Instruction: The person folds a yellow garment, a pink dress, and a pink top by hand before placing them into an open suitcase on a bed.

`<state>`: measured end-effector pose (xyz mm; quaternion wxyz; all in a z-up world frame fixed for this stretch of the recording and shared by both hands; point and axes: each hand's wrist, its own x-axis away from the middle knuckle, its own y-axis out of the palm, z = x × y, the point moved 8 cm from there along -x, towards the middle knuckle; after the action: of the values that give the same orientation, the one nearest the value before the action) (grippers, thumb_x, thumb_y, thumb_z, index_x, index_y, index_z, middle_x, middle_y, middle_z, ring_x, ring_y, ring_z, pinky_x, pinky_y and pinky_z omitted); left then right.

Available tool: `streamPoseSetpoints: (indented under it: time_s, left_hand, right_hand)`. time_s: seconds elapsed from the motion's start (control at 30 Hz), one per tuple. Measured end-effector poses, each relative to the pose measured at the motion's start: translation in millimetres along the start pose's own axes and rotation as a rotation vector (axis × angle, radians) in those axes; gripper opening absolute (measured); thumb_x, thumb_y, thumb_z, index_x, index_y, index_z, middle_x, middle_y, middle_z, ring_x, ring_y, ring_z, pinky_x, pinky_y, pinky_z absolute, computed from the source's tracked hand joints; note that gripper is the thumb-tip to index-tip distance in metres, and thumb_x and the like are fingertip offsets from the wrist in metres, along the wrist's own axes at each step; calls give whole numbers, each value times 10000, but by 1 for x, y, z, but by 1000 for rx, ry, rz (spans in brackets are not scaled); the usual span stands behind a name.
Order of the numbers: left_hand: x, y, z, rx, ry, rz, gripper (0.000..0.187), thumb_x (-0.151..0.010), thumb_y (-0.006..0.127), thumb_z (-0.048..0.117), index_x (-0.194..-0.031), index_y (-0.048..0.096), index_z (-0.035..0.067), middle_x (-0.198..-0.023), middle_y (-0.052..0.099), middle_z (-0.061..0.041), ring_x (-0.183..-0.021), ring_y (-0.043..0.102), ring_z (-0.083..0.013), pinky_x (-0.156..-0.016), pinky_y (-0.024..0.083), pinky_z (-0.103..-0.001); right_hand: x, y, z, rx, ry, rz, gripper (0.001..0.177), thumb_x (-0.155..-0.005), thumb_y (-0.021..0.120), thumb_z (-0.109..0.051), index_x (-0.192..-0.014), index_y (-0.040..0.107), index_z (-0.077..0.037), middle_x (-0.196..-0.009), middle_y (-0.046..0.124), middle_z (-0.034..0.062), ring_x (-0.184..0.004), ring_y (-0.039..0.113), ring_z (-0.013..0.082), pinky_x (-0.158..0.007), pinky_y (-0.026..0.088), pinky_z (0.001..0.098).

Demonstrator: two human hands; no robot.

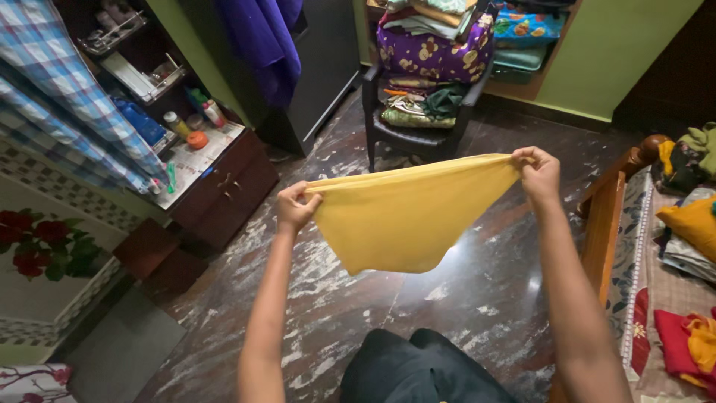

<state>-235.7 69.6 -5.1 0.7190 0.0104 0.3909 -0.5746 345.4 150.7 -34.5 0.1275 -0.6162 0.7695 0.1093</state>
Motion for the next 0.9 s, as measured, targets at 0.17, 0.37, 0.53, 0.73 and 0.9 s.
streamPoseSetpoints:
  time_s: [0.17, 0.37, 0.53, 0.73, 0.9]
  left_hand:
    - [1, 4, 1, 764, -215, 92, 483, -893, 786, 144, -1208, 426, 205, -970, 752, -39, -832, 723, -80, -709, 576, -222]
    - [24, -19, 34, 958, -649, -498, 550, -841, 778, 165, -1306, 490, 112, -1034, 753, -48, -862, 723, -114, -682, 572, -245]
    - [28, -13, -9, 1104, -647, -396, 461, -934, 790, 181, -1273, 506, 51, -1083, 732, -87, -926, 705, -134, -767, 581, -267]
    - [39, 36, -140, 357, -691, 297, 268, -981, 797, 184, -1153, 686, 9, -1080, 738, -96, -925, 692, -135, -778, 569, -263]
    - [67, 141, -102, 685, -651, 300, 224, -971, 659, 132, -1165, 564, 73, -963, 686, -100, -757, 704, -170, -585, 620, -322]
  right_hand:
    - [16, 11, -48, -85, 115, -176, 236, -947, 617, 53, -1145, 720, -23, -1057, 719, 72, -933, 670, 121, -857, 563, 266]
    - [47, 23, -119, -205, 312, -714, 600, -851, 759, -161, -1410, 574, -47, -1132, 707, 86, -1024, 691, 166, -900, 566, 319]
    - [33, 20, -77, -355, 375, -723, 658, -889, 806, -126, -1476, 532, -13, -1070, 671, 78, -979, 648, 160, -854, 525, 311]
    - [5, 44, 59, 167, 221, 21, 287, -907, 785, -29, -1184, 709, -37, -915, 644, 27, -787, 597, 110, -664, 494, 251]
    - [49, 125, 77, 107, 34, -2, 89, -951, 657, -22, -993, 736, -23, -842, 698, 2, -728, 609, 50, -656, 492, 213]
